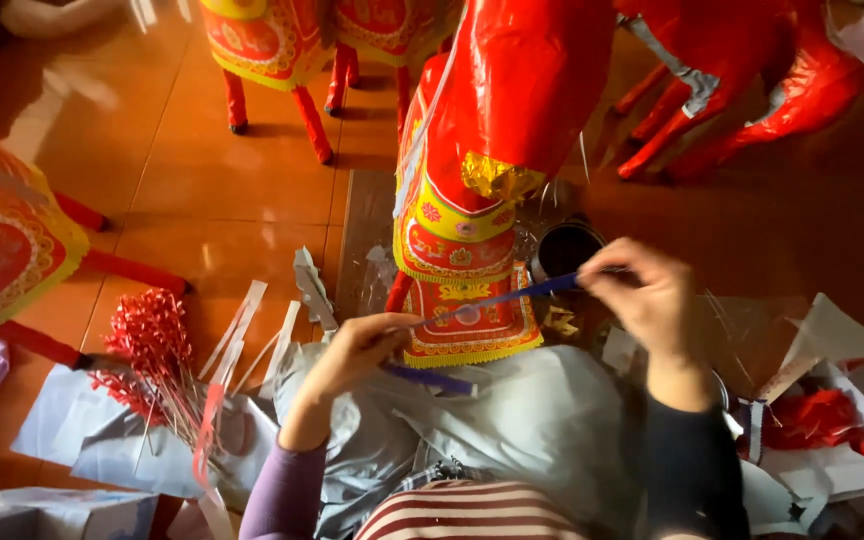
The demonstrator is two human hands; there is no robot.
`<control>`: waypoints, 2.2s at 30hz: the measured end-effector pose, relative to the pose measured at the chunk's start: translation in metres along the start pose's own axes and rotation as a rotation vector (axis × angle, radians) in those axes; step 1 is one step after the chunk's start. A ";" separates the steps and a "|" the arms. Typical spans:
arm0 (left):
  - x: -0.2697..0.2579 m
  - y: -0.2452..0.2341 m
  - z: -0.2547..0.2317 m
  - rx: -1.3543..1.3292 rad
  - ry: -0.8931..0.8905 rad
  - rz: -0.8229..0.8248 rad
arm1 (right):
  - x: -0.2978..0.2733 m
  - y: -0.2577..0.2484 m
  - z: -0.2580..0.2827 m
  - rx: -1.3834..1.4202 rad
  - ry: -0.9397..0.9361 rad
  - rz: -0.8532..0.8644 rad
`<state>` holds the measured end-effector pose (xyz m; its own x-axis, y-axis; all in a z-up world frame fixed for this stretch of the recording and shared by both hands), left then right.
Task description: The person decorates a traditional paper horse figurine with paper strips and patterns.
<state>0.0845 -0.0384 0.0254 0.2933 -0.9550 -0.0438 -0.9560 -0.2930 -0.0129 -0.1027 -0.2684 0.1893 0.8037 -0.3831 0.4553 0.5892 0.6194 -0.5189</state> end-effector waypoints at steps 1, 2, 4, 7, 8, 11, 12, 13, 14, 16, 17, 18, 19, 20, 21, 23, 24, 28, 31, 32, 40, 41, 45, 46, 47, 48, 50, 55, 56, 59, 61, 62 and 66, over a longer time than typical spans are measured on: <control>-0.003 -0.014 0.002 -0.004 0.006 -0.032 | -0.007 -0.020 -0.018 0.134 0.078 -0.111; -0.006 -0.028 0.005 -0.009 0.013 -0.067 | -0.015 -0.039 -0.037 0.271 0.153 -0.219; -0.013 -0.051 0.000 -0.011 0.007 -0.094 | -0.030 -0.065 -0.057 0.386 0.193 -0.331; -0.025 -0.084 -0.025 -0.017 0.017 -0.175 | -0.047 -0.102 -0.070 0.499 0.205 -0.496; -0.030 -0.097 -0.037 -0.019 0.034 -0.226 | -0.053 -0.115 -0.068 0.498 0.177 -0.552; -0.038 -0.128 -0.083 -0.031 0.221 -0.336 | -0.067 -0.142 -0.078 0.578 0.077 -0.632; -0.033 -0.132 -0.091 -0.030 0.221 -0.337 | -0.066 -0.144 -0.076 0.579 0.076 -0.632; -0.032 -0.141 -0.107 -0.093 0.310 -0.383 | -0.067 -0.148 -0.075 0.595 0.068 -0.657; -0.033 -0.150 -0.122 -0.157 0.399 -0.429 | -0.068 -0.152 -0.073 0.610 0.060 -0.681; -0.022 -0.162 -0.143 -0.221 0.447 -0.475 | -0.058 -0.150 -0.061 0.559 0.052 -0.660; -0.019 -0.170 -0.154 -0.287 0.495 -0.520 | -0.052 -0.149 -0.053 0.506 0.045 -0.638; -0.010 -0.175 -0.159 -0.287 0.493 -0.519 | -0.047 -0.148 -0.046 0.506 0.046 -0.638; -0.003 -0.184 -0.162 -0.328 0.505 -0.557 | -0.044 -0.150 -0.040 0.516 0.049 -0.683; 0.005 -0.193 -0.166 -0.368 0.519 -0.593 | -0.041 -0.152 -0.033 0.525 0.051 -0.728; 0.011 -0.196 -0.170 -0.369 0.519 -0.593 | -0.036 -0.150 -0.024 0.524 0.051 -0.728; 0.023 -0.204 -0.177 -0.393 0.522 -0.628 | -0.026 -0.148 -0.005 0.511 0.043 -0.738; 0.027 -0.205 -0.179 -0.393 0.526 -0.627 | -0.028 -0.151 -0.013 0.511 0.040 -0.739; 0.040 -0.204 -0.183 -0.408 0.525 -0.587 | -0.034 -0.156 -0.040 0.552 0.035 -0.705; 0.045 -0.202 -0.179 -0.426 0.518 -0.575 | -0.036 -0.156 -0.051 0.567 0.030 -0.685; 0.046 -0.202 -0.178 -0.430 0.511 -0.578 | -0.037 -0.155 -0.055 0.581 0.039 -0.692; 0.073 -0.200 -0.148 -0.313 0.448 -0.615 | -0.033 -0.139 -0.073 0.591 0.094 -0.670; 0.079 -0.198 -0.140 -0.302 0.422 -0.618 | -0.031 -0.135 -0.080 0.602 0.126 -0.670; 0.117 -0.192 -0.101 -0.367 0.373 -0.579 | -0.014 -0.106 -0.107 0.638 0.185 -0.645; 0.127 -0.188 -0.093 -0.377 0.360 -0.565 | -0.010 -0.097 -0.119 0.625 0.244 -0.638; 0.136 -0.184 -0.085 -0.387 0.346 -0.551 | -0.007 -0.087 -0.130 0.612 0.302 -0.631; 0.145 -0.182 -0.078 -0.384 0.340 -0.553 | -0.001 -0.077 -0.137 0.615 0.308 -0.631; 0.161 -0.173 -0.066 -0.364 0.371 -0.516 | 0.014 -0.048 -0.151 0.702 0.331 -0.531; 0.203 -0.157 -0.037 -0.508 0.364 -0.433 | 0.055 0.012 -0.185 0.869 0.285 -0.434; 0.212 -0.153 -0.032 -0.566 0.356 -0.411 | 0.064 0.022 -0.196 0.931 0.271 -0.437; 0.216 -0.132 -0.049 -0.647 0.368 -0.368 | 0.093 0.052 -0.208 0.962 0.250 -0.355; 0.221 -0.127 -0.056 -0.683 0.382 -0.340 | 0.111 0.064 -0.213 0.981 0.216 -0.357; 0.223 -0.124 -0.059 -0.722 0.393 -0.316 | 0.119 0.070 -0.215 0.999 0.188 -0.355; 0.238 -0.118 -0.054 -0.823 0.389 -0.258 | 0.137 0.085 -0.206 1.053 0.253 -0.353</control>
<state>0.2669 -0.2335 0.0702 0.6172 -0.7610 0.2000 -0.6044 -0.2958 0.7398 0.0746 -0.4099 0.0584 0.6709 -0.7034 0.2347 0.5192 0.6716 0.5287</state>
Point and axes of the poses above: each hand's wrist, its own x-axis towards the middle knuckle, its own y-axis out of the palm, z = x × y, the point moved 10 cm from there along x, towards the middle knuckle, and after that the axes turned 2 degrees about -x, right-handed, at the moved point
